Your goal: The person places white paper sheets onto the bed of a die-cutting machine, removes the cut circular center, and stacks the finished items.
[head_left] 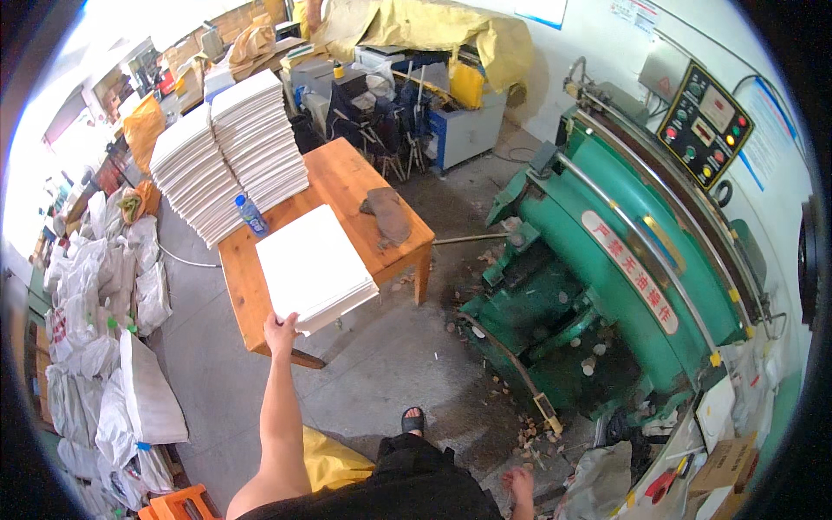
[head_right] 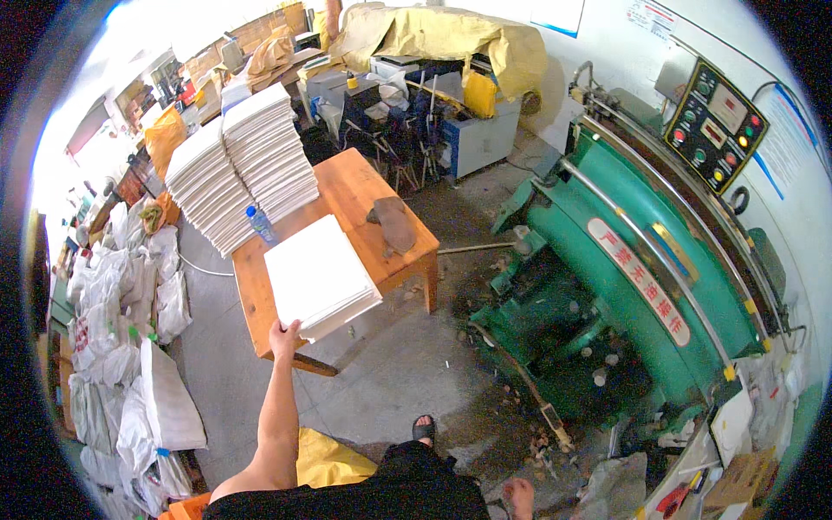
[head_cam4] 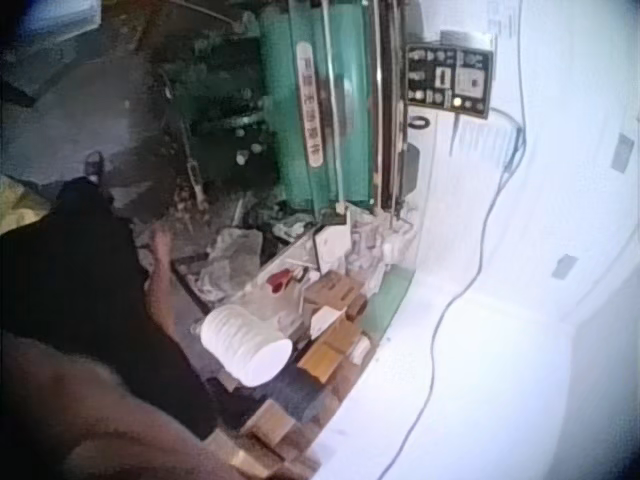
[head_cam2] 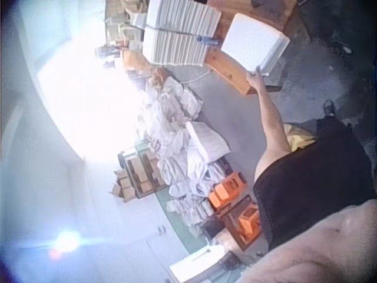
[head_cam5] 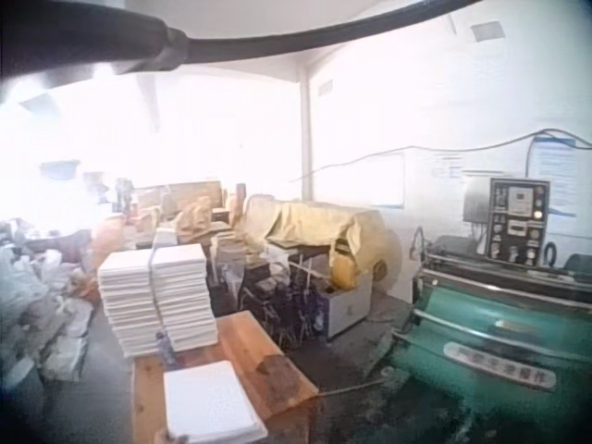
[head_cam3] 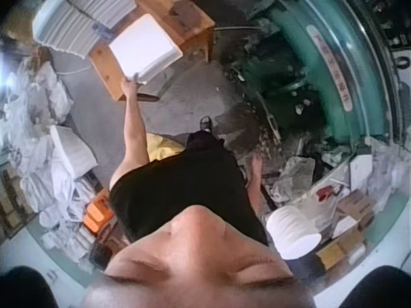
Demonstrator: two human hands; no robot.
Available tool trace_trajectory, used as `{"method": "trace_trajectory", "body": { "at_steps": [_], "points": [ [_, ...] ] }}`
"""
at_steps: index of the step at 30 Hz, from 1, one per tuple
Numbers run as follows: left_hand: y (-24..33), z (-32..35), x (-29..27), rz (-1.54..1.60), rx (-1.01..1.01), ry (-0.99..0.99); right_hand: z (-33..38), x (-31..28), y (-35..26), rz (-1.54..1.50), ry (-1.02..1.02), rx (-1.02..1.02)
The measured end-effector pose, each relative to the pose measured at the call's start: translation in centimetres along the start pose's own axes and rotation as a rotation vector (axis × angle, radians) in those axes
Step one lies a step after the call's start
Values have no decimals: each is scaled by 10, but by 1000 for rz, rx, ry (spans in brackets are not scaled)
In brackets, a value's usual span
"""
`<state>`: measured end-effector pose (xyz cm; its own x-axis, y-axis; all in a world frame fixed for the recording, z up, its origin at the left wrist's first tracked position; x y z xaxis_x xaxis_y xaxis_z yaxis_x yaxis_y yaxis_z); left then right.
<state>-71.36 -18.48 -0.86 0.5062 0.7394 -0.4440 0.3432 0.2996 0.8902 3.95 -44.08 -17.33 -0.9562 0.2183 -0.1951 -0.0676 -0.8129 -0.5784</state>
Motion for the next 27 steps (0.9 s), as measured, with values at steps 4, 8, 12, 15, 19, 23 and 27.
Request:
{"method": "trace_trajectory", "body": {
  "at_steps": [4, 8, 12, 15, 19, 23, 27],
  "points": [
    [-4, -12, -33, 629, -376, -9, 47, 65, -112, 77, -7, 14],
    [-3, -6, -51, 886, -434, 58, 47, 75, -113, 182, -82, -6],
    [43, 73, -74, 994, -574, -497, 75, 47, -109, 270, -110, 91],
    [38, 58, -87, 889, -644, -321, 139, 38, -208, 200, -165, -38],
    [107, 33, -73, 708, -271, -432, 188, 9, -355, -68, -287, -426],
    [150, 53, -27, 844, -248, -507, 113, -53, -432, -576, -145, -686],
    [235, 166, 56, 834, -387, -767, -38, -123, -445, -470, 313, -363]
  ]
}}
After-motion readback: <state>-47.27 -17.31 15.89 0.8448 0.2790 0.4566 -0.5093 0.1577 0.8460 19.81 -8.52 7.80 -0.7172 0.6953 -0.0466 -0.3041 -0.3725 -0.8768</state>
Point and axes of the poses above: each hand's wrist, its own z-axis away from the middle knuckle, its own x-axis out of the palm, y = z × x, the point moved 1 cm from there along -z, towards the middle knuckle, and after that the axes turned 2 degrees about x, right-handed, at the moved point
